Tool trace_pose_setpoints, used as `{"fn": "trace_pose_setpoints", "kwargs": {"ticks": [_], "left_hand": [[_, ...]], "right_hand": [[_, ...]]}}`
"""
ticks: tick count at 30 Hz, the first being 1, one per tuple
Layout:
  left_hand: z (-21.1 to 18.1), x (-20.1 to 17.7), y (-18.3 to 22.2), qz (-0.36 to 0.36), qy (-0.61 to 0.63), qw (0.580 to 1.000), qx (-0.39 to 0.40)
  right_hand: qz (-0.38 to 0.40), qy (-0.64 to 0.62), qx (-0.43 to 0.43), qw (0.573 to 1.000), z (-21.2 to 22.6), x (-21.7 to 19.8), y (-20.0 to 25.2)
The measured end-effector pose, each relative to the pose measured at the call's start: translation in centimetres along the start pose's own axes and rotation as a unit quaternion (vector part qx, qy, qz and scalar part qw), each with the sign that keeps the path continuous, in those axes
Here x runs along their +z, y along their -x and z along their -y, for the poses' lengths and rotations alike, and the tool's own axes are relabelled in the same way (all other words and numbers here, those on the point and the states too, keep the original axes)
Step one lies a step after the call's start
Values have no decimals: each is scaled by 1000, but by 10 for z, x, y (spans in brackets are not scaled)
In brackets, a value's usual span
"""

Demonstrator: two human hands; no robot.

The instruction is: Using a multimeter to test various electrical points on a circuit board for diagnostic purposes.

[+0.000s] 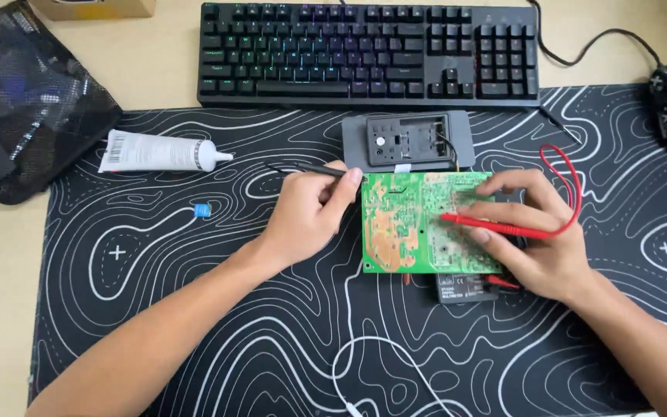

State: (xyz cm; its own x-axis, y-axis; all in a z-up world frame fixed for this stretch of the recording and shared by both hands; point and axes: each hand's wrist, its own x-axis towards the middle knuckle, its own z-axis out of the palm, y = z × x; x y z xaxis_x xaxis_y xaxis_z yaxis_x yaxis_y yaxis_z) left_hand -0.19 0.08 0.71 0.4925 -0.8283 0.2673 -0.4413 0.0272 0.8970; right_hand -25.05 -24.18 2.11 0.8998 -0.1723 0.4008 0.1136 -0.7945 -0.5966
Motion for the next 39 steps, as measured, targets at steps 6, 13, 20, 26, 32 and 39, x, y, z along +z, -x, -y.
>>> {"fn": "trace_pose_setpoints", "kwargs": {"ticks": [6,13,20,26,32,39], "left_hand": [[-3,-1,0,7,13,1000,-18],[-8,-3,-4,9,3,1000,-22],[-8,-6,-4,16,13,999,-39],[-10,-3,-3,14,4,999,-32],[-12,-7,-6,13,21,999,-47],[-9,-6,-4,26,11,997,-67]], "right_hand": [[-3,16,3,1000,-9,2,1],[-16,11,12,1000,-8,-3,-11],[-2,-28,40,999,-10,-15,-18],[6,-32,15,999,-16,-13,-15],[-2,-49,-5,999,-16,-13,-21],[120,-77,-112,984,-29,-20,-71]]}}
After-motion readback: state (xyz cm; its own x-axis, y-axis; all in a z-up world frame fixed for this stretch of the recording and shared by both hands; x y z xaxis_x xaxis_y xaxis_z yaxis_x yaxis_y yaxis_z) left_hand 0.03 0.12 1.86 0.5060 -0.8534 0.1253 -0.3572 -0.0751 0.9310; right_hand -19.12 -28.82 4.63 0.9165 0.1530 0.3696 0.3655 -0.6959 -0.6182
